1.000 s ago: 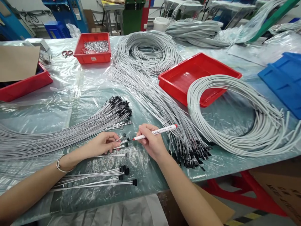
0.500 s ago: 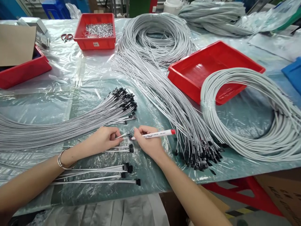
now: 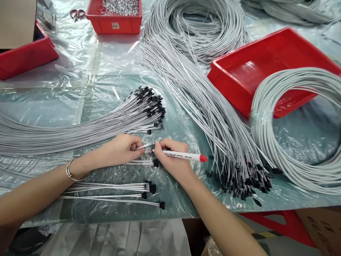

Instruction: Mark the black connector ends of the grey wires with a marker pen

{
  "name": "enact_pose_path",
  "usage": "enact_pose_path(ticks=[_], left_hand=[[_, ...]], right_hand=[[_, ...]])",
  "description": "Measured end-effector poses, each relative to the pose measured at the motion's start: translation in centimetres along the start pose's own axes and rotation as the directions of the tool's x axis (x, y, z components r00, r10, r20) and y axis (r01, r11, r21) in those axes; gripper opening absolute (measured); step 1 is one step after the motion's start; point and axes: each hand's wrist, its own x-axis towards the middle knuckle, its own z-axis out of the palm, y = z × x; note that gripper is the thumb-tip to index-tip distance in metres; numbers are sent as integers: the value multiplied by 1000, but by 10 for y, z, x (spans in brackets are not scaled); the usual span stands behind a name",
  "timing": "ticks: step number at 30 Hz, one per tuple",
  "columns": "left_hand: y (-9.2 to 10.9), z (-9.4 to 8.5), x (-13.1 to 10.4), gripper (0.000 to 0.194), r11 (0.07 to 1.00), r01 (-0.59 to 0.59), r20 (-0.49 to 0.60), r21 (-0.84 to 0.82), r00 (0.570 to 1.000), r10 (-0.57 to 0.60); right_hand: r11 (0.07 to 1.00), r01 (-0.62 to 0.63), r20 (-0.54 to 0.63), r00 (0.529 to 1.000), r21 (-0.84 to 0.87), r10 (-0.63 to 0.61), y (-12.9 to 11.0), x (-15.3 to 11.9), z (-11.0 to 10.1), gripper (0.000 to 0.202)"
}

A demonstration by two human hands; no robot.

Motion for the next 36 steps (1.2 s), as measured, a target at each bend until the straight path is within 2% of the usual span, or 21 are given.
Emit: enact_pose_path(ticks=[18,21,24,29,32,36], left_hand=[[1,-1,1,24,1000,0,3,9,1000,0],[-1,0,1,26,1000,-7,2,-4,1000,7],[-3,1,-1,29,999,-26,0,-39,1000,26],[-3,2,-6,38,995,-61,-9,-80,998,61],[-3,2,-8,40,990,-37,20,-139,999,40],[-5,2,-7,30,958,62,135,-279,991,-25]], right_hand=[[999,12,12,1000,-43,-12,-1,0,-1,32],[999,-38,-23,999,23,38,-1,1,-4,34],[987,-72,-108,990,147,89,0,2,-9,34],[924,-50,-219,965,379,142,4,1,-16,33],[913,-35,-230,963,406,139,5,0,-16,31],[919,-38,-208,970,392,128,5,0,-12,30]])
